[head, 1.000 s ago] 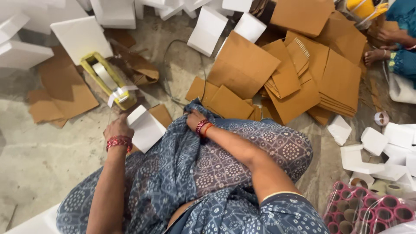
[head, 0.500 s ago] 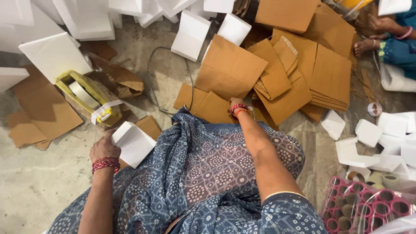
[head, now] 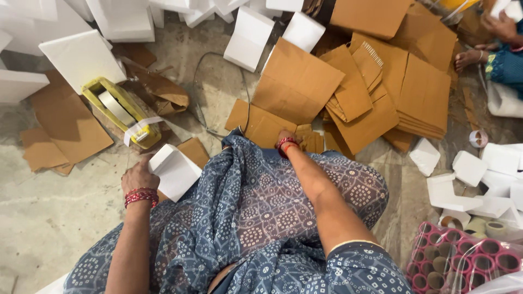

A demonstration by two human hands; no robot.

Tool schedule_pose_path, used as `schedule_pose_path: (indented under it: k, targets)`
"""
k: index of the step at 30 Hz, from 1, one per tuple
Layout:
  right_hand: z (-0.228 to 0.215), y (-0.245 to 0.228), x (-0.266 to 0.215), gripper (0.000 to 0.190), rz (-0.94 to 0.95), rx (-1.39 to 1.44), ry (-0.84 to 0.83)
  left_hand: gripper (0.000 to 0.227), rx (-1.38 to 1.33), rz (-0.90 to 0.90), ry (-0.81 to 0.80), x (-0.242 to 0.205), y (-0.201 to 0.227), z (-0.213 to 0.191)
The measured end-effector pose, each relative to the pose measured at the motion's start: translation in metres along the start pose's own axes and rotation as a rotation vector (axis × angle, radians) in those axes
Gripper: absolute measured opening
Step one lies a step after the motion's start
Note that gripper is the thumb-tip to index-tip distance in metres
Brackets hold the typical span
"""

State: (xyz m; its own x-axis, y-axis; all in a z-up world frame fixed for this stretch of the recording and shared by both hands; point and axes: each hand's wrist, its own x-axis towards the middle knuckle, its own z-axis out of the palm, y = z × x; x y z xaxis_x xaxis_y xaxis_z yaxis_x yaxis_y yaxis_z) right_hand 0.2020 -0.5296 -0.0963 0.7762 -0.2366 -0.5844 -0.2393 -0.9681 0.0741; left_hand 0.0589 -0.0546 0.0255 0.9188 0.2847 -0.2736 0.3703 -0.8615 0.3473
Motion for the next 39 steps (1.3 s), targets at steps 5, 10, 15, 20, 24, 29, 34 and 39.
schedule_pose_path:
  k: [5, 10, 15, 20, 24, 29, 34, 39]
  targets:
    - [-0.002, -0.002, -0.012, 0.038, 0.208, 0.137, 0.355, 0.057, 0.016, -0.022, -0.025, -0.001, 0.000, 0.003]
    - [-0.006, -0.002, -0.009, 0.047, 0.364, 0.544, 0.321, 0.055, 0.017, -0.026, 0.000, -0.002, 0.002, 0.004]
    - [-0.039, 0.011, -0.004, 0.046, -0.150, 0.067, 0.013, 0.056, 0.019, -0.036, -0.023, 0.001, 0.005, 0.003]
    - [-0.144, 0.005, -0.004, 0.040, -0.274, 0.216, 0.400, 0.060, 0.028, -0.047, -0.072, 0.014, -0.007, 0.002]
    - [-0.196, -0.026, -0.031, 0.026, -0.649, 1.210, -0.008, 0.050, 0.051, -0.076, -0.084, 0.021, -0.010, 0.006]
    - [-0.140, -0.118, -0.078, 0.029, -0.832, 1.465, -0.774, 0.040, 0.068, -0.140, -0.192, 0.021, -0.008, 0.001]
    - [-0.033, -0.179, -0.088, 0.035, -0.752, 1.159, -0.888, 0.039, 0.027, -0.007, -0.135, 0.020, -0.012, 0.009]
    - [0.028, -0.227, -0.082, 0.040, -0.938, 0.816, -0.621, 0.024, -0.057, 0.060, -0.137, 0.025, -0.019, 0.001]
